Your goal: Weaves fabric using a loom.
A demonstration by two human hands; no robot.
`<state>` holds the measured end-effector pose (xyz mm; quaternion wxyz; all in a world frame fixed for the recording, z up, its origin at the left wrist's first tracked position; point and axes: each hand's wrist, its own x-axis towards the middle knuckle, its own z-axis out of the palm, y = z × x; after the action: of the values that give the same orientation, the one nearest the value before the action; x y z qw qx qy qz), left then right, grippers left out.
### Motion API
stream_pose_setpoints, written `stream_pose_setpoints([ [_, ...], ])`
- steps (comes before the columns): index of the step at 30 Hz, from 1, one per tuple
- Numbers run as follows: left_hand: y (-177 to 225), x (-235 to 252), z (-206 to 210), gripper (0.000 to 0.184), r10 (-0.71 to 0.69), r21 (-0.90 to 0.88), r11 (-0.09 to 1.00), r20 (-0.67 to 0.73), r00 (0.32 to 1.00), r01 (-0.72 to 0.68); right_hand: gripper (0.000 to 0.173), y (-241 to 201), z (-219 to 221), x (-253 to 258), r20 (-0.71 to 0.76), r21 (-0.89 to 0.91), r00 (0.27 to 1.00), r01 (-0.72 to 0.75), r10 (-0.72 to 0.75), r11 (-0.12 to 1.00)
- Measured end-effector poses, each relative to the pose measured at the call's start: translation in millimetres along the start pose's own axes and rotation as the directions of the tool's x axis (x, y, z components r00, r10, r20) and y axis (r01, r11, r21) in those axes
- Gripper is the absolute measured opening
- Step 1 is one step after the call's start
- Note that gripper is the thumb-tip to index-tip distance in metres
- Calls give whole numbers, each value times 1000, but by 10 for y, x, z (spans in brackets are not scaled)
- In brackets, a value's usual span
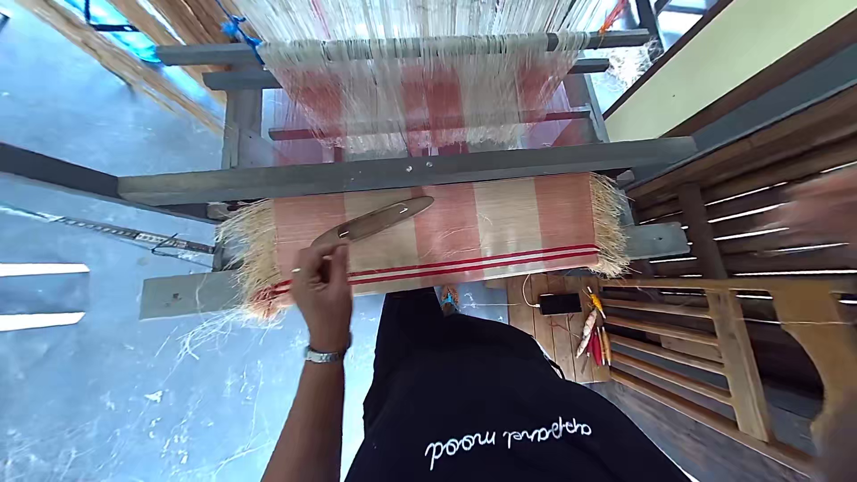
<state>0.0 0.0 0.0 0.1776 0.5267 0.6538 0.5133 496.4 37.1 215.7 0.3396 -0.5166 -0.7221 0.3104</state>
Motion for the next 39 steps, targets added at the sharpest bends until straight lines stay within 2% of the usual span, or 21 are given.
stream_pose_setpoints([
  [2,332,-113,232,19,33,-223,975,119,992,-6,14,119,940,85,161,164,986,7,-34,986],
  [5,599,-279,584,15,16,-476,871,273,962,121,14,245,2024,238,355,474,934,-139,-43,870],
  [7,660,-335,700,12,-60,-555,797,323,945,240,13,261,2446,300,387,610,922,-256,0,750],
  [9,683,-347,724,11,-124,-554,778,328,936,297,11,292,2691,334,346,678,938,-270,28,684],
  [14,666,-381,718,9,-170,-524,792,305,937,314,11,326,2928,380,262,756,963,-243,58,608],
  [19,633,-382,726,10,-155,-518,803,298,942,296,12,304,3010,404,212,753,973,-223,92,619],
  [23,594,-368,669,16,-76,-470,853,317,945,226,13,282,3032,417,145,731,987,-158,76,664],
  [26,547,-361,637,16,-75,-460,860,310,948,219,23,247,3064,436,143,752,989,-138,45,645],
  [29,494,-314,539,10,-188,-515,781,345,920,352,28,213,3128,476,199,774,980,-173,24,610],
  [33,370,-252,389,9,-290,-602,629,406,867,492,21,145,3418,499,234,697,972,-144,-32,702],
  [34,331,-220,346,9,-317,-580,631,415,853,516,19,151,3531,525,230,653,971,-102,-68,750],
  [35,289,-164,289,10,-345,-517,676,407,846,525,21,177,3631,587,233,584,965,-41,-119,811],
  [37,108,36,135,22,-380,-229,855,331,864,464,40,273,3774,823,287,381,934,94,-215,920],
  [39,-220,294,1,29,-387,93,922,236,891,376,51,436,3915,1110,346,116,905,220,-247,969],
])
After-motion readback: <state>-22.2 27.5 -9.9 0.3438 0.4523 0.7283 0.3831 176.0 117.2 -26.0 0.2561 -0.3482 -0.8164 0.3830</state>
